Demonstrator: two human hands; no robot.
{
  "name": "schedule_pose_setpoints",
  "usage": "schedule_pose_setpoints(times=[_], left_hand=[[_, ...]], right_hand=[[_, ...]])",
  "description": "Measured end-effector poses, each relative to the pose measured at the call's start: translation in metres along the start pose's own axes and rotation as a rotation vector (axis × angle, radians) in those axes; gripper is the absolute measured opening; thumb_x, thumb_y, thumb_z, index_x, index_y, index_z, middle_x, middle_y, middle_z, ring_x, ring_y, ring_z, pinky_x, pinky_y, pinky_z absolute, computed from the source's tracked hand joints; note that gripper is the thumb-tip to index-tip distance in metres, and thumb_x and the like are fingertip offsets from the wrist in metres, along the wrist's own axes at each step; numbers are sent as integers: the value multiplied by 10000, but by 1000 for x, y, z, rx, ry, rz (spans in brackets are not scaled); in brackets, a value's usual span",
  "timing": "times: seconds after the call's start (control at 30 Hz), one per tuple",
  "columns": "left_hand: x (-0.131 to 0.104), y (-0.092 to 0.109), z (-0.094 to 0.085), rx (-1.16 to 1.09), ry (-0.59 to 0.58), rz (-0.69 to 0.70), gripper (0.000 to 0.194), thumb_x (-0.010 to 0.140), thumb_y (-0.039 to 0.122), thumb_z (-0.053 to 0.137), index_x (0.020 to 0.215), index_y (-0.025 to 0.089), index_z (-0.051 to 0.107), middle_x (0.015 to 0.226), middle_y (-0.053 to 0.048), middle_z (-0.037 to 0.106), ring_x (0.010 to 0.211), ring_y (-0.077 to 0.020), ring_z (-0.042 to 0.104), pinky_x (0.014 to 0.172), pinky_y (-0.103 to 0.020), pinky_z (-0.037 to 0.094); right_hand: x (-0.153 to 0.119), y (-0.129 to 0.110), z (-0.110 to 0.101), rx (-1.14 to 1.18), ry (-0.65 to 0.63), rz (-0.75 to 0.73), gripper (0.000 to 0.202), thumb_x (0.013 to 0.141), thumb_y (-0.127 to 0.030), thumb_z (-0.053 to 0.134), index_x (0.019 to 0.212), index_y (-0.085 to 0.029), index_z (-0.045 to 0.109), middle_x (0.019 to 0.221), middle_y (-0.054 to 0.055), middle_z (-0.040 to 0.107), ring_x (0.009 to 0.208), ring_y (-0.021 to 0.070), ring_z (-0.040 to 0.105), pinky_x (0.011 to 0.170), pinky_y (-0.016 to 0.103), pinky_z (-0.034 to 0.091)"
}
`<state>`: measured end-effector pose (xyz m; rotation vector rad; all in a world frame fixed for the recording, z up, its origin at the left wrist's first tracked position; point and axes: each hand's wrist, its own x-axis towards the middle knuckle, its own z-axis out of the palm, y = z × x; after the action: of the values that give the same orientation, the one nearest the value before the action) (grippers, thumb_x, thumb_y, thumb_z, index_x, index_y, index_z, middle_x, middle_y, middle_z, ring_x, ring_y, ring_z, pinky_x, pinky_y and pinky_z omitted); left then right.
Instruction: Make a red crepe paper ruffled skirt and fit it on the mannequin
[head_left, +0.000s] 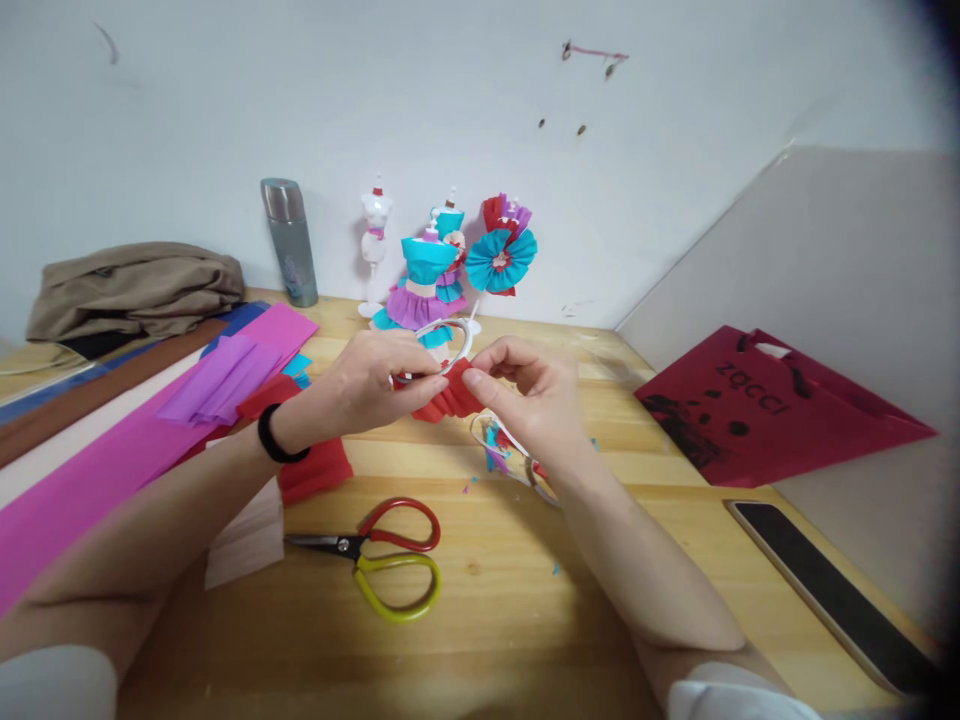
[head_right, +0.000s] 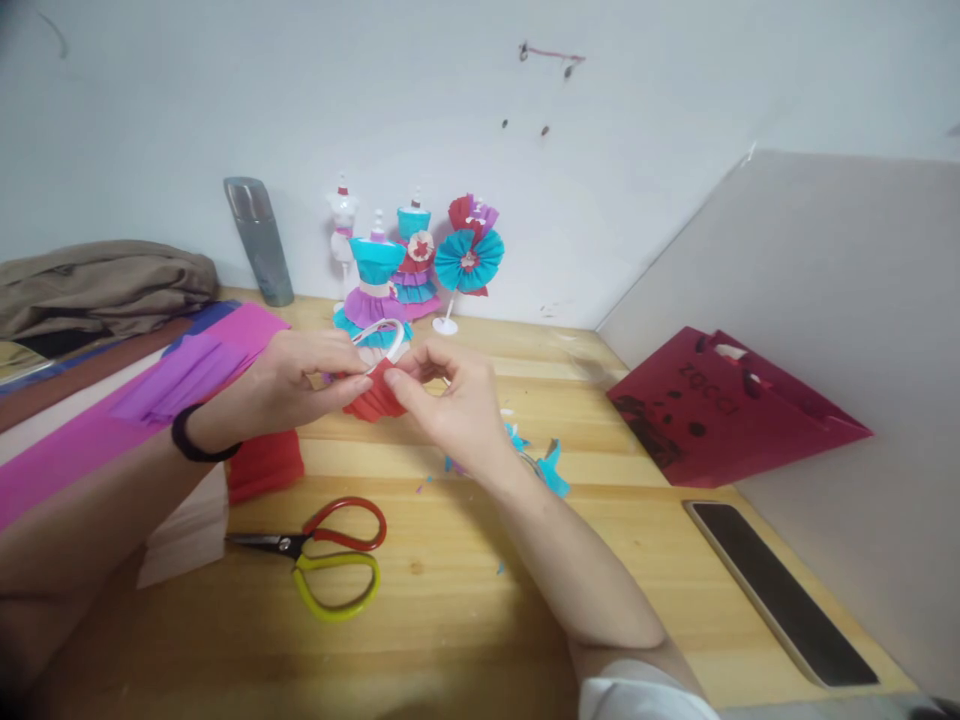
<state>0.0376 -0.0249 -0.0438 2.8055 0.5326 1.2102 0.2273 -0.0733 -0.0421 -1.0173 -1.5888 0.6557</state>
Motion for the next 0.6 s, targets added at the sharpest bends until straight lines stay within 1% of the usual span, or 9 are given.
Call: schedule_pose_setpoints(times=[0.1, 0.23, 0.43, 0.6], left_hand=[[0, 0, 0, 25, 19, 13, 298, 930, 186, 522, 637, 179, 576, 601, 1, 597, 582, -103, 533, 550, -218, 397], [-1, 0, 0, 23, 13, 14, 277, 935, 170, 532, 671, 173, 616, 636, -7, 638, 610, -106, 570, 575, -215, 417], [0, 1, -1, 33, 20, 21, 272, 927, 156, 557, 676, 161, 662, 676, -29, 686, 644, -121, 597, 602, -232, 438], [0, 2, -1, 34, 3, 13, 283, 931, 168, 548, 681, 160, 679, 678, -34, 685, 659, -132, 603, 605, -250, 438]], right_hand=[[-1, -2, 0, 1, 16, -22, 126, 745, -234, 691, 645, -202, 620, 628, 4, 643, 585, 142, 559, 626, 317, 491], [-2, -2, 1, 30, -39, -3, 141, 765, -259, 692, 658, -200, 623, 634, 10, 644, 602, 153, 581, 621, 317, 490], [-3, 2, 1, 130, -121, 74, 202, 800, -321, 693, 664, -206, 598, 627, -10, 603, 588, 134, 559, 572, 284, 460], [-2, 5, 0, 183, -193, 143, 224, 779, -342, 712, 656, -203, 587, 616, -11, 605, 583, 130, 559, 560, 273, 447]])
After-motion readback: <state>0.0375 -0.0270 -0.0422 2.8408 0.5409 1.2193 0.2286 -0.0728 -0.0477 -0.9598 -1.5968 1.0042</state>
